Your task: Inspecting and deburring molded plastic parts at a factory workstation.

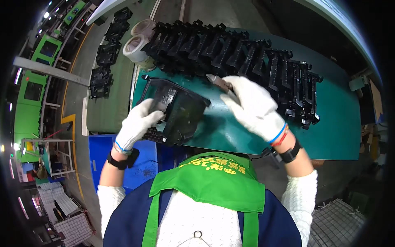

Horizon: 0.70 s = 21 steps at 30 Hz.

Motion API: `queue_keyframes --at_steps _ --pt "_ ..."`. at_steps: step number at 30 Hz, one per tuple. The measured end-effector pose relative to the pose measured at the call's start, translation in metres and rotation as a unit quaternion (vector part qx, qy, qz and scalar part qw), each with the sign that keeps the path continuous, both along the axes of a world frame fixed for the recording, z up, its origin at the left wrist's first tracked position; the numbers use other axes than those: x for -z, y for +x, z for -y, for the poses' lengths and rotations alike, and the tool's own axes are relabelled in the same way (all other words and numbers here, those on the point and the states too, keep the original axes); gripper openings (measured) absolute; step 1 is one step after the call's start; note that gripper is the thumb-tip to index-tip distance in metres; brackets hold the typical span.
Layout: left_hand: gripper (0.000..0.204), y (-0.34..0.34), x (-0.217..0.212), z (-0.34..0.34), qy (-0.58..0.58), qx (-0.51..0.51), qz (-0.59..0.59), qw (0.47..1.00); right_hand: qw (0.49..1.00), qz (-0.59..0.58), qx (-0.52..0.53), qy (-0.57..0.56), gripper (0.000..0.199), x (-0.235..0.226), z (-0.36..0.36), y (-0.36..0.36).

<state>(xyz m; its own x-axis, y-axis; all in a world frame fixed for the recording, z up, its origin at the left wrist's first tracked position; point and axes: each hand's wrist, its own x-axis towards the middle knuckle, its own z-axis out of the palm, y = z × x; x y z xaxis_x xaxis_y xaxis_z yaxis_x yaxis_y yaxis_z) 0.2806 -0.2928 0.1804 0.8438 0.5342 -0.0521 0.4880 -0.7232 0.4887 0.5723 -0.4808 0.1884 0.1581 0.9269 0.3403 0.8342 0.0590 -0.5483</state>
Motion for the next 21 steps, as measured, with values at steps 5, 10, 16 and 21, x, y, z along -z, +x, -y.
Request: queue_keyframes --at_steps 5,10,16,21 --pt "0.02 -0.016 0.023 0.021 -0.426 -0.298 0.351 0.778 0.997 -0.041 0.066 -0.021 0.049 0.036 0.006 -0.041" --pt "0.021 0.002 0.043 0.049 -0.523 -0.383 0.475 0.595 0.998 -0.006 0.068 0.01 0.052 0.062 -0.009 -0.054" --pt "0.018 0.013 0.049 0.064 -0.576 -0.406 0.475 0.527 0.997 0.016 0.059 0.052 0.051 0.069 -0.017 -0.051" --pt "0.014 0.018 0.048 0.065 -0.588 -0.419 0.455 0.521 0.998 -0.042 0.048 -0.005 0.041 0.086 -0.018 -0.044"
